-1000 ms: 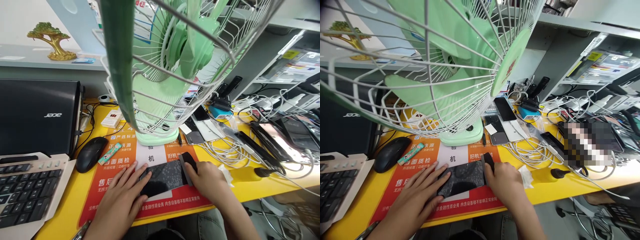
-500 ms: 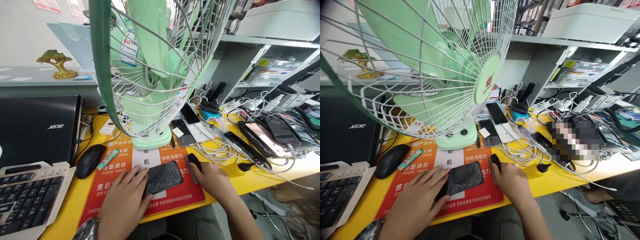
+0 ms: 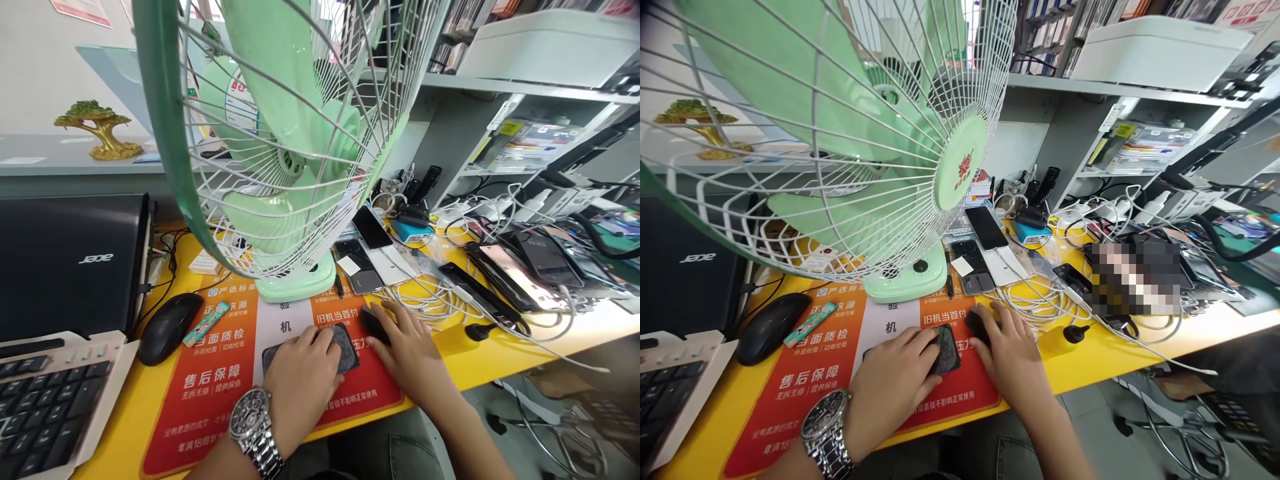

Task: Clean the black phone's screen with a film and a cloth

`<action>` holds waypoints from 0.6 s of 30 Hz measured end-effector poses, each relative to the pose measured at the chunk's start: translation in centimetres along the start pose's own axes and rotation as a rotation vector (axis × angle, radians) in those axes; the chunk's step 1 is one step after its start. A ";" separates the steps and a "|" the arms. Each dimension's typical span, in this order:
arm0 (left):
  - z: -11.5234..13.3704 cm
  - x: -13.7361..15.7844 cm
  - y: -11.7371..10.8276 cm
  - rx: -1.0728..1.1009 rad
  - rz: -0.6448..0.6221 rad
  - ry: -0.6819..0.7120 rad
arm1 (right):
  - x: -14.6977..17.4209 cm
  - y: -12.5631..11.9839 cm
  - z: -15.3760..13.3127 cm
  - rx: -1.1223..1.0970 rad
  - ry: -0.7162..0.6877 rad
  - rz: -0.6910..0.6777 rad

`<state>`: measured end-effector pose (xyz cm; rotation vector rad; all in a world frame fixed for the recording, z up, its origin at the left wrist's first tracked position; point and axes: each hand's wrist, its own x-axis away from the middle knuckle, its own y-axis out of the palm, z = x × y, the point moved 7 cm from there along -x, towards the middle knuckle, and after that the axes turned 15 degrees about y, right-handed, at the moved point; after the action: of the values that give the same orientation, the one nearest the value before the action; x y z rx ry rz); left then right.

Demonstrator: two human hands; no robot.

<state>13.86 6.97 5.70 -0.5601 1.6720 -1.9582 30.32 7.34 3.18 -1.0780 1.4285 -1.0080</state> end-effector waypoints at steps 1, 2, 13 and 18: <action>0.0 0.0 0.0 0.001 0.000 0.000 | 0.2 -0.2 -0.2 -0.056 -0.006 0.028; 0.0 0.1 0.1 0.002 0.002 0.001 | 0.5 -0.5 -0.4 -0.109 -0.020 0.059; 0.0 0.4 0.4 0.022 0.060 0.028 | 2.6 -1.2 -3.2 -0.387 -0.171 0.090; -0.3 0.7 0.4 0.084 0.136 0.027 | 2.4 -0.8 -3.0 -0.366 -0.159 0.021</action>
<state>13.20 6.74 5.28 -0.3801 1.5923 -1.9355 27.27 4.91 3.73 -1.3709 1.5238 -0.6415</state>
